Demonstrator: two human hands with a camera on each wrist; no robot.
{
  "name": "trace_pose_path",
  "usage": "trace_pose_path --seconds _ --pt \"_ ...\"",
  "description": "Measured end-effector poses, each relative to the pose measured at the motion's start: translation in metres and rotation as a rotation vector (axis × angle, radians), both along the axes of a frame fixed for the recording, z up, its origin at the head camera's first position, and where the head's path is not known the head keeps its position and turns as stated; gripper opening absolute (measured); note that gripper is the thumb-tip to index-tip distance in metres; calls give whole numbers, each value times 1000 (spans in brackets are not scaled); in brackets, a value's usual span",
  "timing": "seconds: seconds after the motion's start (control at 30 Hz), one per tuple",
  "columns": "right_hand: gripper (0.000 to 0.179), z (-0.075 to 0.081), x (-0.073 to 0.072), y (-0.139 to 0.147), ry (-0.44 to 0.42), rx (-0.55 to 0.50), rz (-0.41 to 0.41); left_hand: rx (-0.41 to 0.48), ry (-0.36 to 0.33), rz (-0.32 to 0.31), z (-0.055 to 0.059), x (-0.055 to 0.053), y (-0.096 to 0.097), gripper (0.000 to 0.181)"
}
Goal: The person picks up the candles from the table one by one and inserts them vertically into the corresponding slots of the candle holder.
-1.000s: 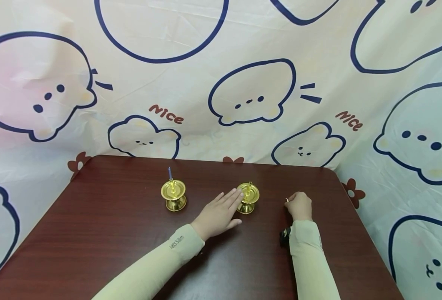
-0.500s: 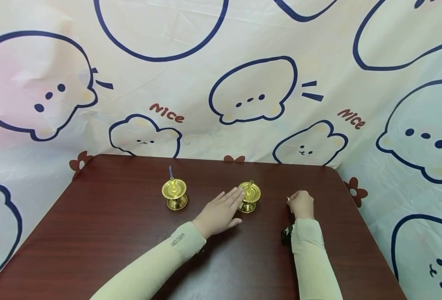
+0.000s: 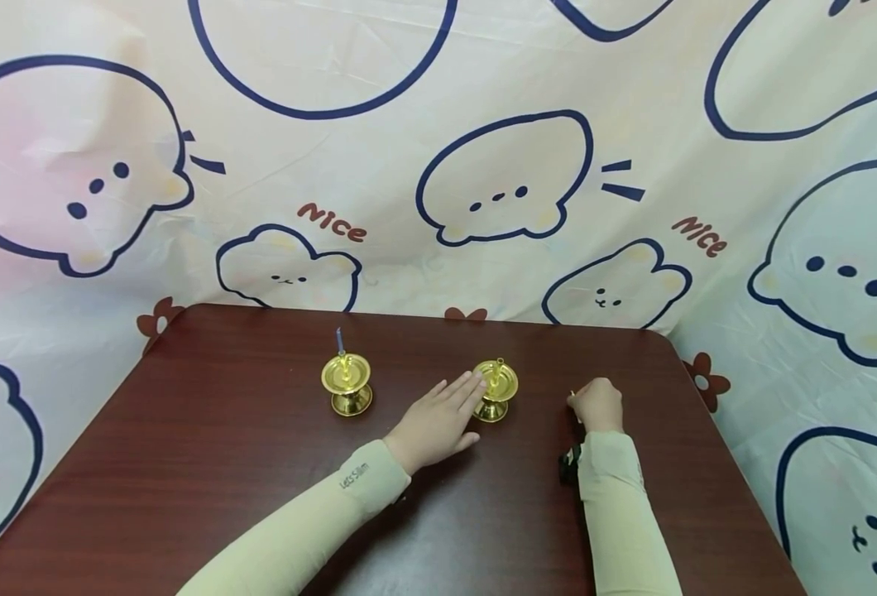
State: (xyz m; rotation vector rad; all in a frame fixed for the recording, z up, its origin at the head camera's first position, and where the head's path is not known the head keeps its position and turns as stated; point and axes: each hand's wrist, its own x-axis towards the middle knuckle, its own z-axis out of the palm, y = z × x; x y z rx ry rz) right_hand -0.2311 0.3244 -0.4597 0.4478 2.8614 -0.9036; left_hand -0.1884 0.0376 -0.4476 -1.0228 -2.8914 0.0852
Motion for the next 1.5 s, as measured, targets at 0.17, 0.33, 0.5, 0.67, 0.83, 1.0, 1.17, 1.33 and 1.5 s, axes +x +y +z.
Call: trace_pose_path --seconds 0.17,0.33,0.5,0.67,0.83,1.0,1.17,1.33,1.5 --pt "27 -3 1 1 20 -9 -5 1 -4 4 0 0 1 78" --pt "29 -6 1 3 40 -24 5 -3 -5 5 -1 0 1 79" --pt "31 -7 2 3 53 -33 6 -8 -3 1 -1 0 -1 79" --pt "29 -7 2 1 74 -31 -12 -13 3 0 0 0 -2 79" --pt "26 -8 3 0 95 -65 -53 -7 1 1 0 0 -3 79" --pt "28 -12 5 -1 104 -116 -85 1 5 -1 0 0 -3 79" --pt "34 -14 8 1 135 -133 -80 0 3 0 -1 0 -2 79" --pt "35 -15 12 0 172 -182 -109 -5 -2 -2 -2 1 -1 80" --pt "35 -14 12 -4 192 -260 -125 -3 5 2 -1 2 0 80"
